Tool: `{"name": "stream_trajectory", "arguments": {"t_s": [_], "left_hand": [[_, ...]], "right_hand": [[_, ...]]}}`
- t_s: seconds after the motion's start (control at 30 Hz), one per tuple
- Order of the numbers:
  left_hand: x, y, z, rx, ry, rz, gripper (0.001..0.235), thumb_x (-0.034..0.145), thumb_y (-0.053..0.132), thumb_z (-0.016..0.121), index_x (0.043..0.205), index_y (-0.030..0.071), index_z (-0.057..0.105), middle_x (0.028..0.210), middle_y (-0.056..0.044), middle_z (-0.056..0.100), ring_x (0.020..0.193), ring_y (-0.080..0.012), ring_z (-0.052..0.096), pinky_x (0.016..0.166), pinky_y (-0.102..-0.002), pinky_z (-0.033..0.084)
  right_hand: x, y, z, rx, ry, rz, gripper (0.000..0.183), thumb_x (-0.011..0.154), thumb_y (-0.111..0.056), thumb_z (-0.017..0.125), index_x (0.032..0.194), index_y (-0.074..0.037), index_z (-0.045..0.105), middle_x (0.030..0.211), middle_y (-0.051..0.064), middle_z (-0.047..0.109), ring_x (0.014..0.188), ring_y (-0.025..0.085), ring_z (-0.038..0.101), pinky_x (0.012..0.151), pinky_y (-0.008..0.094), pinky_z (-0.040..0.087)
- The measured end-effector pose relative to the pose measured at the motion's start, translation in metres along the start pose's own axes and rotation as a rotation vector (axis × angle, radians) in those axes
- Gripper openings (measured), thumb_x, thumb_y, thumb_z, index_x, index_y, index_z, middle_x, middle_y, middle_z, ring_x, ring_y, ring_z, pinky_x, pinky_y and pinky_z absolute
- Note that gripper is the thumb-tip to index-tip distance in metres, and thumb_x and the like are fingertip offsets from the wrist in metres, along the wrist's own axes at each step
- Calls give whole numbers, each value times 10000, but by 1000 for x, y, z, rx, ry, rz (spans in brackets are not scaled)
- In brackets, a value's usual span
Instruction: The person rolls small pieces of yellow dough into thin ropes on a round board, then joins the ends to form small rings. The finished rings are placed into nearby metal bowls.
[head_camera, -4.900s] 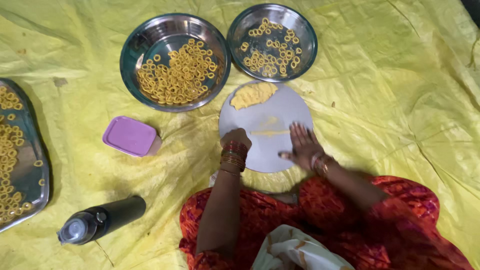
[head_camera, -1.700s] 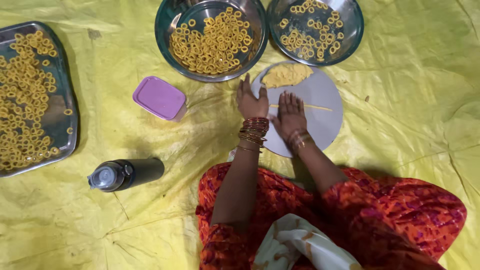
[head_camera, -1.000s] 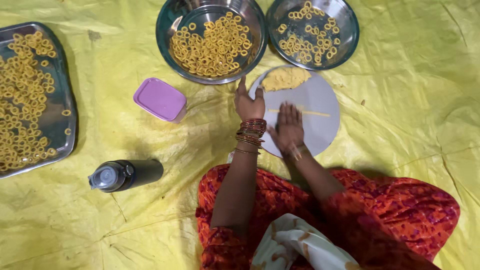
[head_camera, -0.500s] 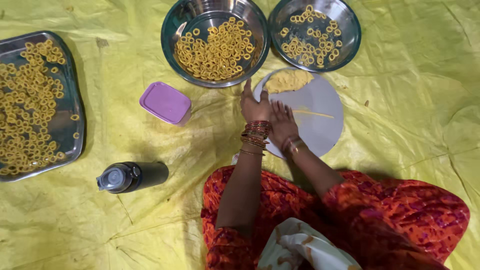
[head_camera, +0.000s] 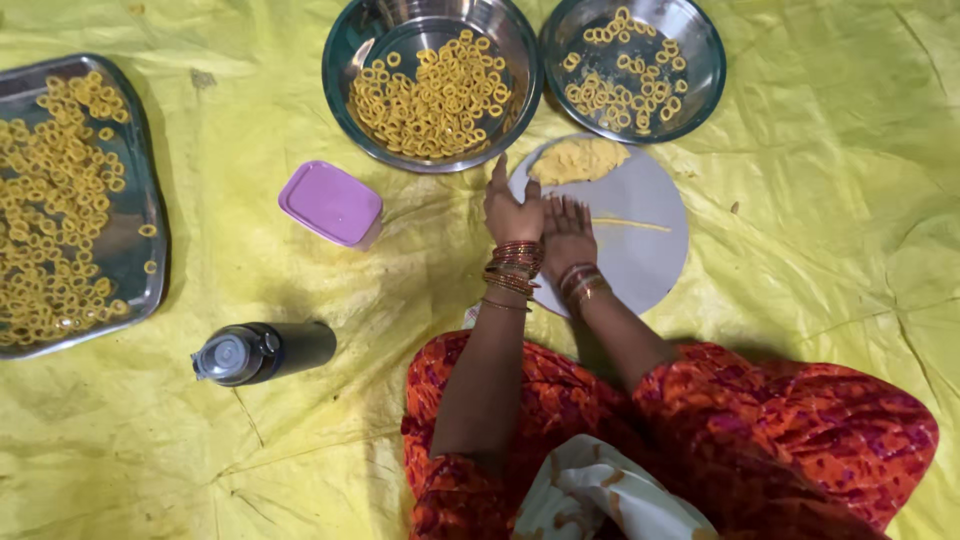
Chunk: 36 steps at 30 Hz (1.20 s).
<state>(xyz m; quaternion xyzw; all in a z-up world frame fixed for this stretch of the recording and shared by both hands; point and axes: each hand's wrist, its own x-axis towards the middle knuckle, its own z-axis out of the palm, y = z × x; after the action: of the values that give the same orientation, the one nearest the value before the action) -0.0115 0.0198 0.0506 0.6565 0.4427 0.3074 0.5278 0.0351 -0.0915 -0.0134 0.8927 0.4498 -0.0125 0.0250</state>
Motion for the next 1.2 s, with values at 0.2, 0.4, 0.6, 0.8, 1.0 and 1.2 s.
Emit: {"name": "stream_trajectory", "arguments": {"t_s": [0.2,0.4,0.6,0.8,1.0,1.2], "left_hand": [[7,-2,-1,-21,89,24,693,837,226,748,1478,99,517,1353,-244,619,1244,-408,591,1058,-470,469],[0,-3,6,14,61,38,633,880,230,721,1468,104,524,1355,-218,644,1264,-404,579,1072,-489,447],[4,-8,3,64,51,14,681,851,244,753,1476,113,514,1345,-255,617,1249,-429,564,1058,-504,451],[9,-17,10,60,70,31,688,845,254,736,1481,122,508,1347,-244,628,1233,-428,584,1036,-508,467],[6,-14,10,45,42,30,669,838,250,732,1469,152,532,1331,-220,648,1224,-414,609,1043,-505,480],[4,-11,3,74,10,-6,671,832,254,731,1464,148,530,1329,-208,642,1207,-412,607,1024,-514,472]], "right_hand": [[-49,-19,-15,-75,-111,-10,864,934,-398,539,1587,70,221,1658,235,233,1546,358,192,1269,481,64],[-37,-12,-14,-155,-242,-1,891,908,-412,551,1581,45,187,1676,195,179,1560,323,157,1249,482,68],[-2,-4,-6,50,-51,40,836,955,-424,494,1597,38,225,1661,194,241,1547,352,198,1263,499,108],[-76,-13,-20,92,-189,-31,765,950,-438,537,1549,-46,269,1691,189,238,1571,352,192,1282,471,110],[-64,7,-26,119,-41,-77,834,957,-430,542,1592,-7,204,1651,198,263,1537,368,207,1250,511,96],[-21,10,-18,45,-18,8,854,949,-427,528,1596,16,189,1660,206,263,1548,360,211,1267,493,99]]}}
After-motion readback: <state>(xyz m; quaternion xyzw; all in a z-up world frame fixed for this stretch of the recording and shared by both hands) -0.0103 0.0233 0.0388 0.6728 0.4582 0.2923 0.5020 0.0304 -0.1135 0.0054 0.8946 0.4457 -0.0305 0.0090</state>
